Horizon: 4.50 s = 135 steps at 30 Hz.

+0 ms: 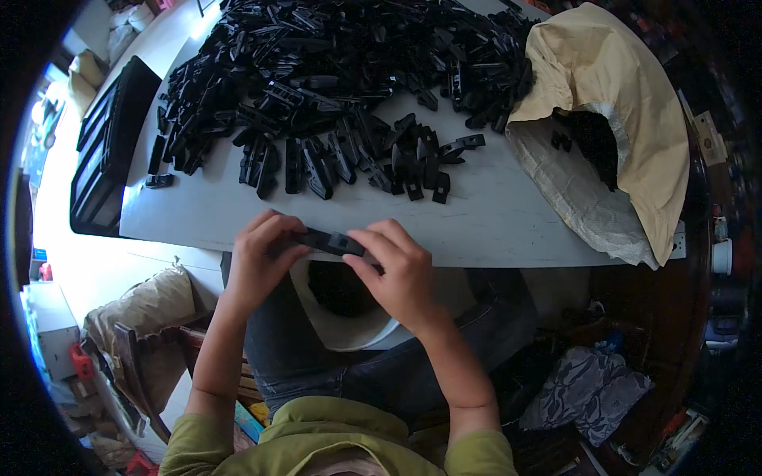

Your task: Assembling small black plastic components at a workbench.

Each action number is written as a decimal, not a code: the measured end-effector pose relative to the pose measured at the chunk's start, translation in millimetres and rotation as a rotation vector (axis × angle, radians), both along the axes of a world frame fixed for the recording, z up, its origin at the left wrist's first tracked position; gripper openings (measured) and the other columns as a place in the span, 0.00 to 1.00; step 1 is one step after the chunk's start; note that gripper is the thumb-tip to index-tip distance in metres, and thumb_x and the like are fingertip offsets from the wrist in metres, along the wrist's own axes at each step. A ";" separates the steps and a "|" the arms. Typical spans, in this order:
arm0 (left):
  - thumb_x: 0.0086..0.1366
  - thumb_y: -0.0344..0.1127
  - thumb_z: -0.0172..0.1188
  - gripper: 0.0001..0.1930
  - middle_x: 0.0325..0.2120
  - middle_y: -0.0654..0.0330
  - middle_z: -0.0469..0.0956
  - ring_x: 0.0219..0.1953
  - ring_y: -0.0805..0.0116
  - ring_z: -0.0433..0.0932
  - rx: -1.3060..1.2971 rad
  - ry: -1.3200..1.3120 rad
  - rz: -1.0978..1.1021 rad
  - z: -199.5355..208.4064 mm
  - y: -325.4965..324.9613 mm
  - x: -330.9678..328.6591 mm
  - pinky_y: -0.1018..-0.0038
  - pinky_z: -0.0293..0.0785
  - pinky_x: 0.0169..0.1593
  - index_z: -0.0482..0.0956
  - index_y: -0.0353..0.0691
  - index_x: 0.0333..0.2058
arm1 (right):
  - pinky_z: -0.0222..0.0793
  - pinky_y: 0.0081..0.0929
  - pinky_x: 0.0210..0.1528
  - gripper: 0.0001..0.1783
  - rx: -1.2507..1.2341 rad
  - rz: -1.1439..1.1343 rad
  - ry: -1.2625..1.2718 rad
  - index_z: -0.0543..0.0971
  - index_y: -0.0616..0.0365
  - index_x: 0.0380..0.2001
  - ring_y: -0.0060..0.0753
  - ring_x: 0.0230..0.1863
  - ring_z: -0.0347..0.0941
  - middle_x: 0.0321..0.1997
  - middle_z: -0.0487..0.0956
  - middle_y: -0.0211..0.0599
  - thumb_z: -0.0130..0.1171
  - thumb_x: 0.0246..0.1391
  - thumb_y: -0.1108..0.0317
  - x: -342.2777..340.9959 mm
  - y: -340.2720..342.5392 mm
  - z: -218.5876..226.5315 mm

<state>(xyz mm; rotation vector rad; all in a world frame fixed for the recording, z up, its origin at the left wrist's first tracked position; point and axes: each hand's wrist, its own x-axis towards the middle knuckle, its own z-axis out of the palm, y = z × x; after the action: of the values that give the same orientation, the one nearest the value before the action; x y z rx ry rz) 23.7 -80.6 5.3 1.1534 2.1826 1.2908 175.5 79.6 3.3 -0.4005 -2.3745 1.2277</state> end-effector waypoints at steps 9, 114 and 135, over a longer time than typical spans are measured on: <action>0.49 0.23 0.68 0.13 0.36 0.54 0.78 0.37 0.55 0.79 0.104 0.135 -0.173 -8.8 9.3 -14.4 0.69 0.75 0.43 0.81 0.35 0.36 | 0.72 0.29 0.34 0.18 0.140 0.147 0.015 0.82 0.64 0.37 0.39 0.30 0.75 0.30 0.77 0.40 0.72 0.38 0.77 3.9 19.7 -3.0; 0.45 0.24 0.71 0.14 0.35 0.57 0.80 0.40 0.61 0.80 0.126 0.107 -0.322 -16.0 30.3 -17.6 0.69 0.76 0.45 0.84 0.35 0.34 | 0.71 0.32 0.44 0.15 0.232 0.165 0.043 0.83 0.63 0.31 0.39 0.41 0.73 0.33 0.79 0.38 0.72 0.33 0.76 -13.1 32.2 -6.8; 0.52 0.24 0.63 0.13 0.38 0.55 0.71 0.41 0.54 0.73 0.016 0.411 -0.188 -3.2 29.7 -15.6 0.65 0.71 0.44 0.76 0.39 0.37 | 0.70 0.28 0.39 0.14 0.260 -0.522 -0.094 0.80 0.64 0.33 0.32 0.35 0.76 0.33 0.79 0.35 0.66 0.51 0.63 -29.8 81.5 -18.8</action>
<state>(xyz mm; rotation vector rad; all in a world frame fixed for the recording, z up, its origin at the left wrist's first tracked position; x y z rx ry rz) 8.1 -50.9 2.1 1.7110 2.2647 1.0661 145.7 161.1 -15.5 -0.9326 -2.2555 0.6681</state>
